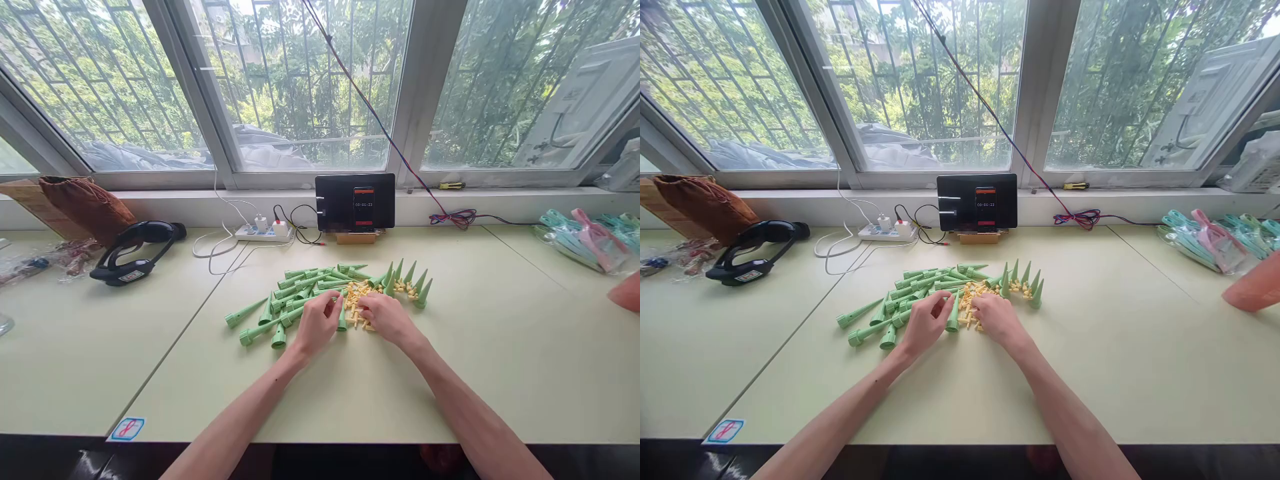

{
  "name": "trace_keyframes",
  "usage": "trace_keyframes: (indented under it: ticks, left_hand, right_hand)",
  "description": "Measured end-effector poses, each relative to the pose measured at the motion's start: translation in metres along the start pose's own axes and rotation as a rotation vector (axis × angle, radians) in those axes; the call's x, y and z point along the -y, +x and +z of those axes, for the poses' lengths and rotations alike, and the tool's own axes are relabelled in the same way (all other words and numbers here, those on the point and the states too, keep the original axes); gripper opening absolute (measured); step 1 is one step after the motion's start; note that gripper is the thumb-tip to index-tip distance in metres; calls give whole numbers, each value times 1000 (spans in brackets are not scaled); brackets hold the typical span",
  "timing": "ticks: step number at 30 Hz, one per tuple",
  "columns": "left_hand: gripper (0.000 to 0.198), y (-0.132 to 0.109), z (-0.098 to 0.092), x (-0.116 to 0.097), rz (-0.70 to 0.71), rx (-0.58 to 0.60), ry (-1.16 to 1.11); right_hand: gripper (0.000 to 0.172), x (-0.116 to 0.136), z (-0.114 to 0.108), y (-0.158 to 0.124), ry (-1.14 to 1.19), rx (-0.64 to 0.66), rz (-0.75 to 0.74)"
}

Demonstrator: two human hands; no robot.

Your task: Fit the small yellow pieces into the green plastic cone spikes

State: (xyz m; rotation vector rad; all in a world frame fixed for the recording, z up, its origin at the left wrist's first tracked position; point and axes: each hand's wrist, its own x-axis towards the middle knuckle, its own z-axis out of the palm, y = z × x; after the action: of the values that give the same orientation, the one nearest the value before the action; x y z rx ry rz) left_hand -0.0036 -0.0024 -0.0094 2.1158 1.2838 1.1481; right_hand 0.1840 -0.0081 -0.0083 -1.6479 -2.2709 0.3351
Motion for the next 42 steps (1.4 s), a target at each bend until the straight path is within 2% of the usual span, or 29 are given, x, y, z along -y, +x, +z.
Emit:
trace_keyframes:
  ticks: [5, 11, 14, 18, 25, 32, 42]
  left_hand:
    - [24, 0, 0, 1, 11, 0, 3]
    - [17, -1, 1, 3, 98, 40, 14]
    - [16, -2, 2, 4, 164, 84, 51]
    - [15, -3, 3, 7, 202, 139, 80]
    - [17, -3, 3, 7, 207, 148, 89]
    - [15, -4, 3, 5, 166, 144, 54]
    - [25, -3, 5, 8, 158, 117, 67]
  right_hand:
    - [15, -1, 2, 1, 61, -52, -1]
    - [12, 0, 4, 2, 428, -290, -65]
    - [10, 4, 4, 2, 568, -353, -78]
    - [10, 10, 3, 0, 706, -353, -78]
    - [14, 13, 4, -1, 899, -283, -70]
    - [14, 14, 5, 0, 935, -287, -108]
    - [18, 13, 7, -1, 893, -329, -128]
